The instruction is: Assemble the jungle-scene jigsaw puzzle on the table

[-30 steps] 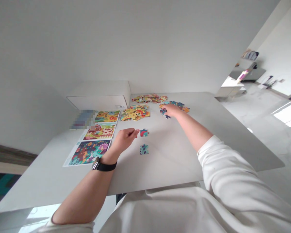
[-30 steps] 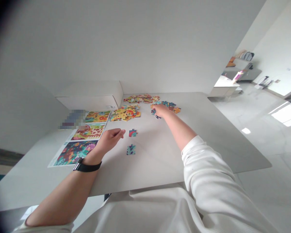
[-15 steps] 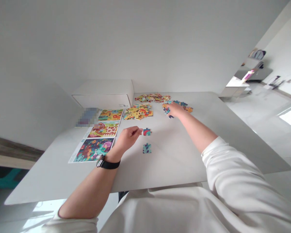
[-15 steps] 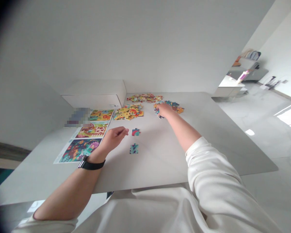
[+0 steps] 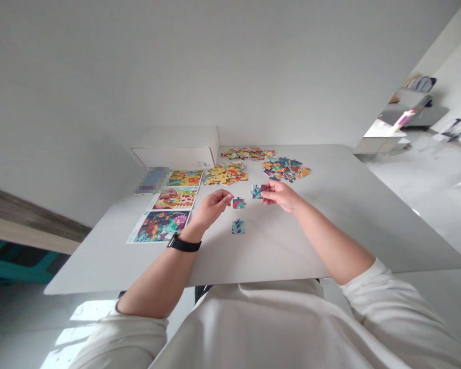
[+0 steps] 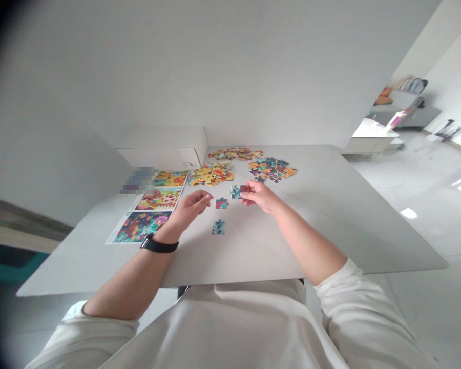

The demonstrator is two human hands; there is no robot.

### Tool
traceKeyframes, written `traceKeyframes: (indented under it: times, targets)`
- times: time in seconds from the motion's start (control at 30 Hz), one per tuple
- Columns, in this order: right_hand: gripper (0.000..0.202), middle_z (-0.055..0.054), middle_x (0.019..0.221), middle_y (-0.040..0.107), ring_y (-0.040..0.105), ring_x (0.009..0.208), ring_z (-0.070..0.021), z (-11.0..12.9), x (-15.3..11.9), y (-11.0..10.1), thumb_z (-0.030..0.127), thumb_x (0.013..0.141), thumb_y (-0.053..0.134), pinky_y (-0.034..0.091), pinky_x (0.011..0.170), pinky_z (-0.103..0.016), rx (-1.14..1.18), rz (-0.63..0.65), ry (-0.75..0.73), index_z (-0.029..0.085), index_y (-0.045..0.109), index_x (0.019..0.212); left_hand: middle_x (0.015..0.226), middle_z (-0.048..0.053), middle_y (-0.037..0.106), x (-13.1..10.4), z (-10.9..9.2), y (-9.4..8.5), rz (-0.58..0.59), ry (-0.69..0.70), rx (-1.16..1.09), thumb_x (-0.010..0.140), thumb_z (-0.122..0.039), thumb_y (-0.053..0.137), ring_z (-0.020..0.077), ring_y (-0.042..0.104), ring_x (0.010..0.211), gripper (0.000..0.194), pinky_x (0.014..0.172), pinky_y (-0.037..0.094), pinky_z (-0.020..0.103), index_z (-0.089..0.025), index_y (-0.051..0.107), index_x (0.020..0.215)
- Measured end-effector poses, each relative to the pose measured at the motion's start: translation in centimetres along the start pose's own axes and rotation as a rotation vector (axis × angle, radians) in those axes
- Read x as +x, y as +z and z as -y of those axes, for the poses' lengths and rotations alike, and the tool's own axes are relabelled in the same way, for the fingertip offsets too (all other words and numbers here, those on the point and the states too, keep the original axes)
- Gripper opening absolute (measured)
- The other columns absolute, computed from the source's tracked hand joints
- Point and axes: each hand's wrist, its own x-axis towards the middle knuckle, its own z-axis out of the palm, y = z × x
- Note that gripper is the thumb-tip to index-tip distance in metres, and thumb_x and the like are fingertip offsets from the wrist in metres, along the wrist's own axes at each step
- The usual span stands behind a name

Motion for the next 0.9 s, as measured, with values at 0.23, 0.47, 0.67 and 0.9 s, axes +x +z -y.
traceKeyframes:
  times: [0.23,0.47,0.67,0.9]
  targets:
    - [0.028,0.000,0.079,0.076,0.071,0.068,-0.0141,-2.9,-0.2,3.2,0.022,0.076,0.092,0.058,0.058,-0.023,0.020,0.050,0.109,0.020,0.069,0.092,0.080,0.004,0.069,0.2,0.2,1.4,0.035,-0.069,-0.015,0.088,-0.067,0.067,0.0125,0.053,0.062,0.051,0.057,0.042,0.025,-0.018,0.071,0.097]
    - [0.028,0.001,0.075,0.075,0.073,0.068,-0.0148,-3.3,-0.4,4.0,0.020,0.075,0.093,0.061,0.062,-0.024,0.002,0.060,0.091,0.020,0.070,0.092,0.072,0.003,0.070,0.3,1.0,1.8,0.079,-0.099,0.081,0.080,-0.064,0.076,0.0150,0.056,0.065,0.047,0.059,0.041,0.027,-0.017,0.078,0.090]
    - [0.027,0.000,0.077,0.076,0.074,0.071,-0.0166,-3.2,-0.6,4.1,0.026,0.076,0.094,0.063,0.066,-0.028,0.038,0.045,0.093,0.021,0.071,0.088,0.069,0.002,0.067,0.1,0.6,1.7,0.073,-0.136,0.078,0.082,-0.055,0.073,0.0129,0.053,0.059,0.037,0.055,0.039,0.026,-0.018,0.077,0.085]
    - [0.025,-0.003,0.080,0.079,0.072,0.071,-0.0151,-3.0,-0.1,3.0,0.032,0.078,0.091,0.059,0.067,-0.026,0.022,-0.104,0.045,0.020,0.070,0.086,0.075,0.005,0.073,0.4,0.8,0.5,0.016,-0.164,-0.010,0.082,-0.053,0.073,0.0115,0.055,0.057,0.036,0.054,0.044,0.025,-0.017,0.075,0.082]
